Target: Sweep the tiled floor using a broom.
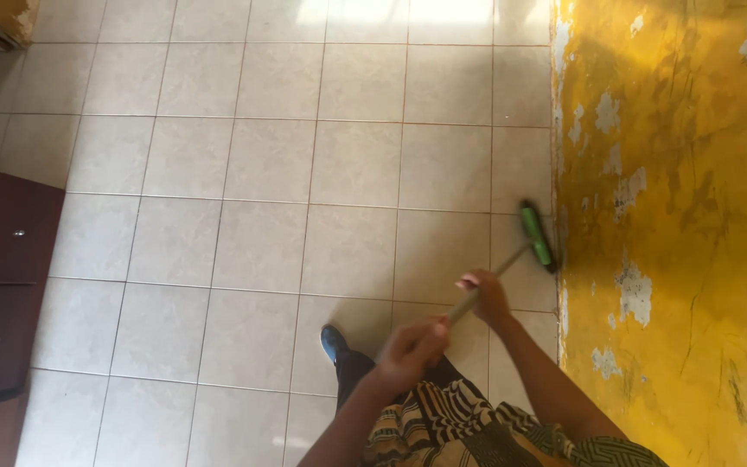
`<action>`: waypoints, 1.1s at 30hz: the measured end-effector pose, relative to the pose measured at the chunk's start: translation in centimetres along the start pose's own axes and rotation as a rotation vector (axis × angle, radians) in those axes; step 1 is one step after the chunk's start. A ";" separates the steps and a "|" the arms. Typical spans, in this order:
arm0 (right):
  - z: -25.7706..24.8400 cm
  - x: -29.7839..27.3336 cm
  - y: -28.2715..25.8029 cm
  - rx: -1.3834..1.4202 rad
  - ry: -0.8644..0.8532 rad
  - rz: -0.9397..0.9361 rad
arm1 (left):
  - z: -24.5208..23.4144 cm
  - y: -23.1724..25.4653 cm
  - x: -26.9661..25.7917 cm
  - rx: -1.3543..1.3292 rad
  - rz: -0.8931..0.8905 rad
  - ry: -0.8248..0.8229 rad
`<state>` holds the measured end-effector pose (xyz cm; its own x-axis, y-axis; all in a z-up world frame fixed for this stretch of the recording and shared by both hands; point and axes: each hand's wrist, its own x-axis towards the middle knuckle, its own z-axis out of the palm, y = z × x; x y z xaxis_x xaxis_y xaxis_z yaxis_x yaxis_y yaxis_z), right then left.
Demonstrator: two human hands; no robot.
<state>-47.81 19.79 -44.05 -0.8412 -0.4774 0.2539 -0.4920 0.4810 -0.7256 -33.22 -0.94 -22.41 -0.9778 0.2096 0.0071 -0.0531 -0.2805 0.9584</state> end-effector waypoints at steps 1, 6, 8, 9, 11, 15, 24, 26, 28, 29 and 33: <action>1.0 0.7 -1.5 0.015 0.015 0.020 | -0.9 0.8 -0.3 -0.007 -0.133 0.105; 6.5 4.6 -14.1 0.199 0.032 0.097 | -3.5 14.5 -2.4 0.270 -0.071 0.240; 9.5 5.2 -18.5 0.385 -0.066 0.121 | -3.2 20.2 -3.0 0.465 0.331 0.180; 10.4 5.5 -20.2 0.388 -0.076 0.125 | -2.9 21.0 -3.1 0.463 0.323 0.189; 12.4 6.2 -23.9 0.470 -0.057 0.062 | -2.3 22.8 -3.5 0.666 0.288 0.075; 14.9 7.6 -24.8 0.665 -0.048 0.029 | -2.3 22.5 -1.8 0.701 0.305 0.001; 5.6 7.3 -27.1 0.359 -0.185 -0.322 | -4.1 23.5 -8.5 0.537 0.548 -0.045; 4.5 6.1 -24.2 0.319 -0.173 -0.114 | -4.4 23.7 -8.8 0.297 0.370 0.083; 3.6 4.4 -19.8 0.203 -0.138 -0.057 | -5.6 18.4 -7.3 0.287 0.293 0.104; 3.1 3.5 -17.6 0.088 -0.100 0.002 | -6.2 15.8 -6.6 0.279 0.213 0.122; 3.3 -0.7 -10.9 0.073 -0.120 0.026 | -5.6 7.5 -6.1 0.121 -0.088 0.125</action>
<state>-41.13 12.44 -38.48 -0.8183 -0.5522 0.1598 -0.4493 0.4411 -0.7769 -28.77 -9.58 -16.82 -0.9883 0.1087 -0.1068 -0.1225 -0.1503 0.9810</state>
